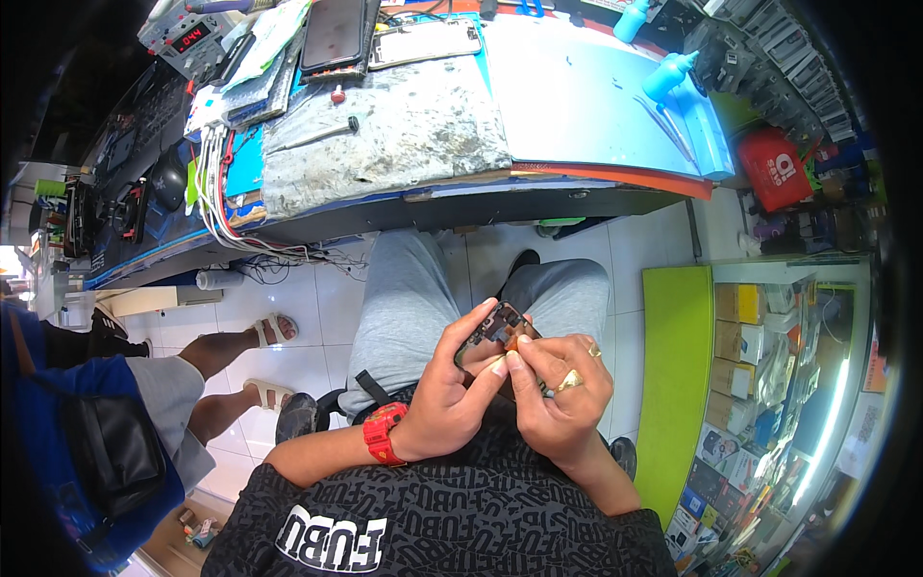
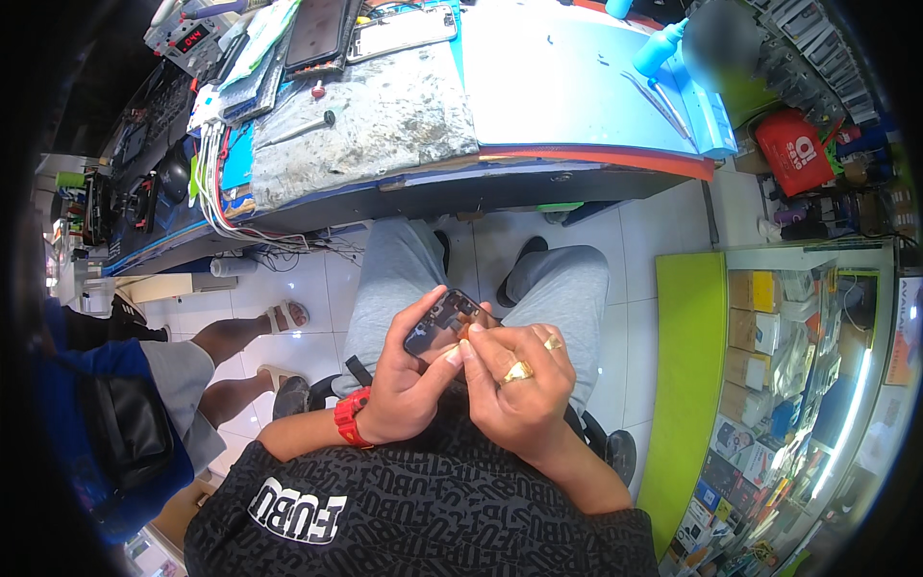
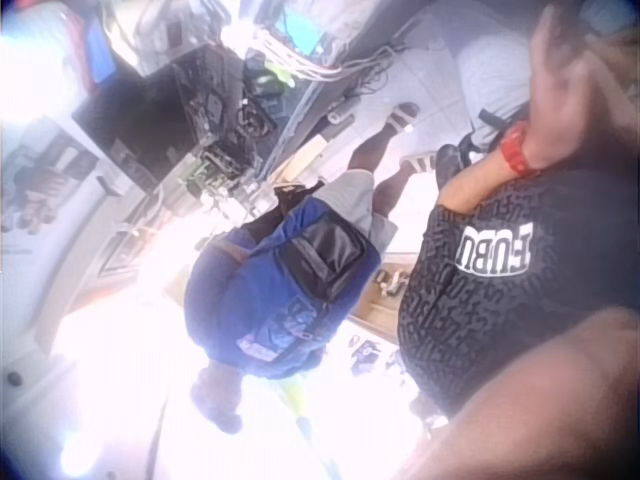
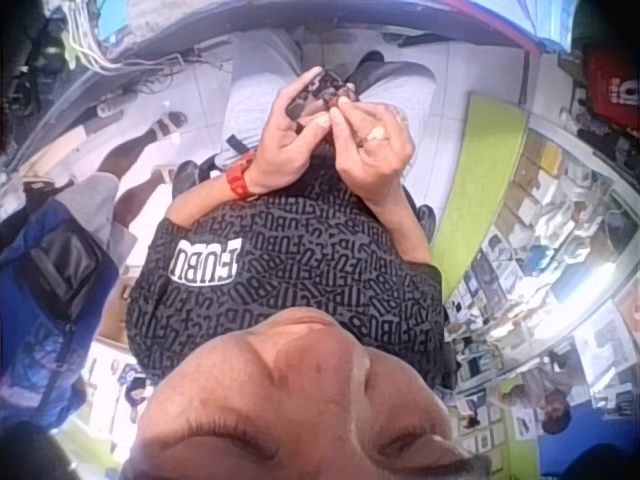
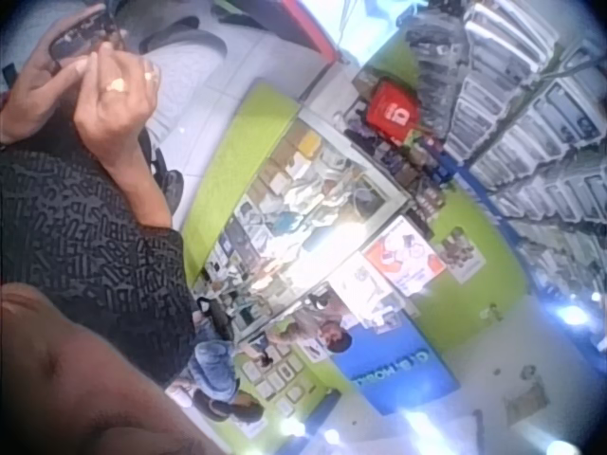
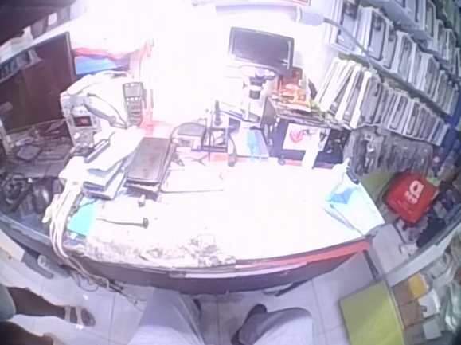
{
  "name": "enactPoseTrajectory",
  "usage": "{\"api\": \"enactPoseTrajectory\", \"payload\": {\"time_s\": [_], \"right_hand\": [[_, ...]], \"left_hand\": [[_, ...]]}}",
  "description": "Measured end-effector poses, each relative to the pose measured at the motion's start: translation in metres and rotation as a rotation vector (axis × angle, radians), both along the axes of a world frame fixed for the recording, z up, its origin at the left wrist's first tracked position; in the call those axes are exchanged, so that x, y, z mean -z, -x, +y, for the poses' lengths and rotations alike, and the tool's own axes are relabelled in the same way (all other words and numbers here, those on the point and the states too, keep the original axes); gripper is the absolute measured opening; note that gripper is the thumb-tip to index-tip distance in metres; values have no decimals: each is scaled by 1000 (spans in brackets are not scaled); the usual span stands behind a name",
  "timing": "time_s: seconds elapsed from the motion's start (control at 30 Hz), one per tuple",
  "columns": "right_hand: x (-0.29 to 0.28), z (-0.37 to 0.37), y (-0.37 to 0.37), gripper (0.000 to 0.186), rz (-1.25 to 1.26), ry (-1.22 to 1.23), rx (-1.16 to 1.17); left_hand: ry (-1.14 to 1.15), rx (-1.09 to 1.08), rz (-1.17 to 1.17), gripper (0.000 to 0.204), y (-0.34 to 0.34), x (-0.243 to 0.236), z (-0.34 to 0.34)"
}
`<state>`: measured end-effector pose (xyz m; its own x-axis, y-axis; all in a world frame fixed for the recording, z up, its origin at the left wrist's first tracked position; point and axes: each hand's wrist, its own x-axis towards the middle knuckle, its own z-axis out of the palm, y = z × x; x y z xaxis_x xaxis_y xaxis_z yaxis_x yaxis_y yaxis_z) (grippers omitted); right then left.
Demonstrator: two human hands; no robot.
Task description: The person applies adhesive to the edges of a phone screen and uses a thin tool to clear debris from the frame.
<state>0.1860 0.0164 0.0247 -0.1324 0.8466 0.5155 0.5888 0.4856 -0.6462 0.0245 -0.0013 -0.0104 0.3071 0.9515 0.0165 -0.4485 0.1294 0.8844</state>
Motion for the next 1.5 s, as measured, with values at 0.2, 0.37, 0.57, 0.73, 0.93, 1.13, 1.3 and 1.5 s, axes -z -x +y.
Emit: {"api": "enactPoseTrajectory", "payload": {"time_s": [0.2, 0.37, 0.57, 0.73, 0.93, 1.13, 1.3, 1.5], "right_hand": [[1, 0, -2, 29, -12, -6, -6], [0, 0, -1, 23, 12, 14, 5], [-3, -1, 0, 20, 50, 59, 7], [-3, 0, 0, 20, 56, 41, 3], [1, 2, -1, 26, -7, -34, -11], [0, 2, -1, 28, 11, -24, -17], [1, 2, -1, 29, 28, 4, -21], [1, 2, -1, 29, 21, 4, -22]], "left_hand": [[0, 24, 1, 69, 1, 1, 0], [4, 34, 18, 71, 2, -3, 1], [31, -6, -34, 71, -1, -1, -3], [2, 2, -3, 71, 0, -3, -2], [23, 6, 9, 71, 2, -3, -2], [-21, 11, 35, 71, 2, -2, -1], [-13, 12, 7, 70, 2, 0, 0], [-35, 17, 40, 71, 4, 0, 0]]}}
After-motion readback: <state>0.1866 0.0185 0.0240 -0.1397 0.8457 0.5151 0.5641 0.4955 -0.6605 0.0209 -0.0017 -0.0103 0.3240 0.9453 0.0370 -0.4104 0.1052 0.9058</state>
